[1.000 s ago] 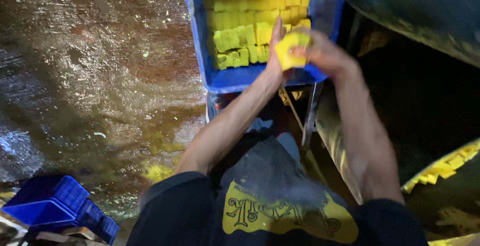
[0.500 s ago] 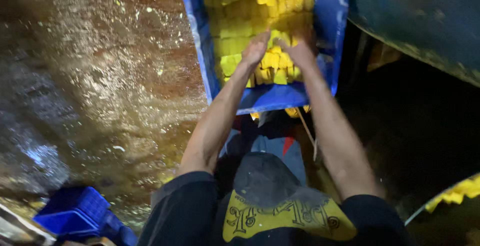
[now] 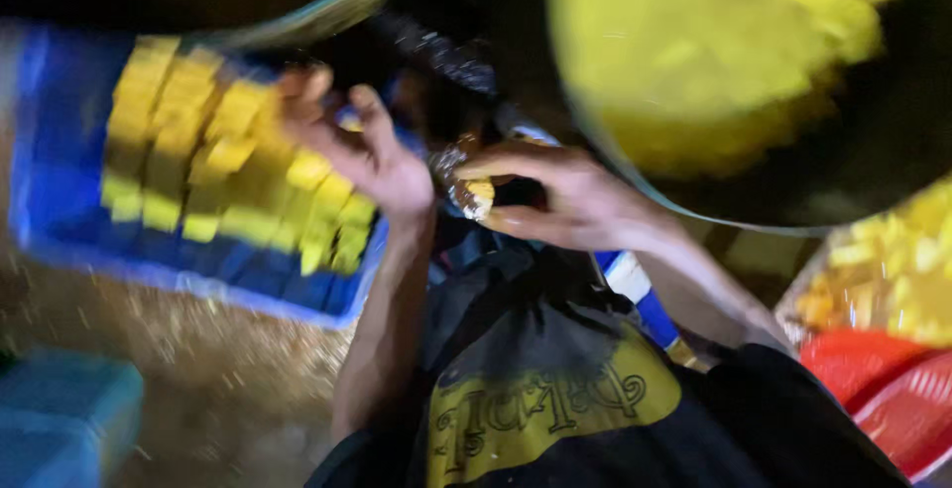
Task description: The person scoops yellow rectangular blocks out of a large water-filled vat, rinses them in the water, and stacks them into blue plastic crates beside the vat, repeating the cycle continuously. A second person occasionally reaches into a crate at the edge of the frame.
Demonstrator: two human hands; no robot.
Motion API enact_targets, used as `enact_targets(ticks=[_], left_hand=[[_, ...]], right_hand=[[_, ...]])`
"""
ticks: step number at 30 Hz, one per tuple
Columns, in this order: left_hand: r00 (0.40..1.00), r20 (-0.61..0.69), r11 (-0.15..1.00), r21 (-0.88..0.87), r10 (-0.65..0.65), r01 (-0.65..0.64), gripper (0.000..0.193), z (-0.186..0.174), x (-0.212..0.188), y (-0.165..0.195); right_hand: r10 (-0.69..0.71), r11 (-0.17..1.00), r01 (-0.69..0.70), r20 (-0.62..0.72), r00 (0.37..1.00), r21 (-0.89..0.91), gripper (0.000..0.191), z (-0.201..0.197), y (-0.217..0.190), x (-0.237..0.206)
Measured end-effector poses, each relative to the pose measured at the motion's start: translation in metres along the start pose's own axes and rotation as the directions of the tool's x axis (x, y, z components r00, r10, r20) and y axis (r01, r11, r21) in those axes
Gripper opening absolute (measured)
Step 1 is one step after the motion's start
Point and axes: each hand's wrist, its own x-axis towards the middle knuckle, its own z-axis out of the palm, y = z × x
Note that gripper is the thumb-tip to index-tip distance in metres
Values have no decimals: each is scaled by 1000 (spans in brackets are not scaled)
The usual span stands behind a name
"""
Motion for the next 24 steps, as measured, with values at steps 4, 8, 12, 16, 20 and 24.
enact_targets(ticks=[4, 8, 12, 16, 20, 24], left_hand=[[827, 539, 985, -150, 157, -90, 30, 137, -15, 68], [265, 963, 960, 31, 46, -279, 32, 279, -91, 36], [-298, 914, 538, -110, -276, -836, 69, 359, -195, -43], [-221, 964, 517, -114, -150, -848, 26, 385, -250, -100], [-156, 987, 655, -99, -29, -749, 22, 382, -251, -119], [-66, 997, 839, -63, 32, -541, 33, 372, -221, -115]], right_hand=[[42, 962, 92, -473, 880, 257, 34, -125, 17, -105], [290, 832, -502, -586, 756, -236, 39, -205, 142, -164], [665, 134, -737, -491, 563, -663, 53, -223, 278, -179], [462, 234, -656, -511, 725, -718, 42, -226, 343, -172], [322, 345, -576, -483, 814, -741, 30, -231, 364, -163], [102, 612, -305, -309, 946, -730, 19, -266, 377, -167]])
